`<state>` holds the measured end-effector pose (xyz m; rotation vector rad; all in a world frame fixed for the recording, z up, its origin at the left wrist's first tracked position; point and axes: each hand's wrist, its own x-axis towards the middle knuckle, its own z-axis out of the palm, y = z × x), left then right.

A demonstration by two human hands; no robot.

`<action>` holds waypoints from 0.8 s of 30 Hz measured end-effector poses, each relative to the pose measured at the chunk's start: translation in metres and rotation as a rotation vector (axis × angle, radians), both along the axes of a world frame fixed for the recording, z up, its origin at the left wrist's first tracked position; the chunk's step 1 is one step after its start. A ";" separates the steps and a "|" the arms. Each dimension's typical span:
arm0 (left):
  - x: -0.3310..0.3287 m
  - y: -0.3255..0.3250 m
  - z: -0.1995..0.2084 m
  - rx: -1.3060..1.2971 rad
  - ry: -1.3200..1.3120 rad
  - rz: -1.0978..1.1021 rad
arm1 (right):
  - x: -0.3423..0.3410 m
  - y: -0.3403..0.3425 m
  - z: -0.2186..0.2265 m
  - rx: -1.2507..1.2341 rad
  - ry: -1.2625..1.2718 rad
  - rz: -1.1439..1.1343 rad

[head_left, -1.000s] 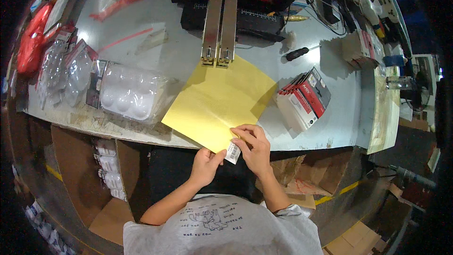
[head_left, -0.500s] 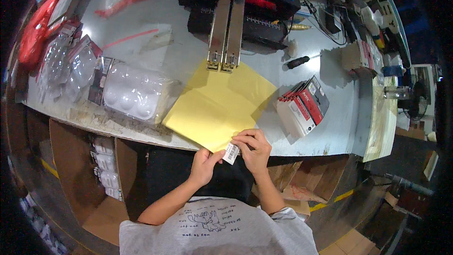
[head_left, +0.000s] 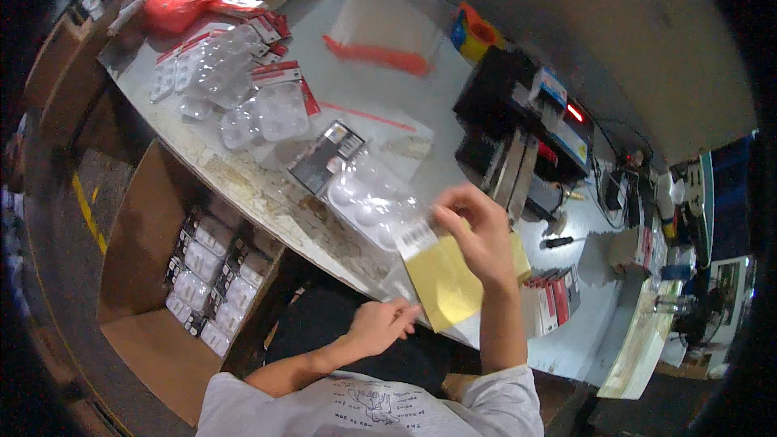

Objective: The person places white plastic mixing palettes into clear plastic bags, then inserts red and white header cards into the bags and seals them using a heat-sealing machine. The person repeats this process for multiple palettes, stacking the finished packages on the table.

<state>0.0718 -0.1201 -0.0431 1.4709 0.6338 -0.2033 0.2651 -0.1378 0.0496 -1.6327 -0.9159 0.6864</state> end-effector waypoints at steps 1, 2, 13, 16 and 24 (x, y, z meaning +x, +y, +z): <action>-0.010 0.015 0.010 0.290 -0.104 0.091 | 0.004 0.025 -0.002 -0.066 -0.010 0.047; -0.019 0.030 0.019 0.580 -0.202 0.177 | 0.007 0.047 -0.005 -0.102 -0.035 0.118; 0.006 0.092 0.037 1.185 -0.445 0.161 | 0.004 0.075 -0.024 -0.216 -0.188 0.146; 0.003 0.089 0.027 1.260 -0.390 0.092 | -0.007 0.067 -0.032 -0.226 -0.314 0.047; 0.002 0.091 0.014 0.732 -0.250 0.614 | -0.018 0.045 -0.045 -0.357 -0.306 -0.200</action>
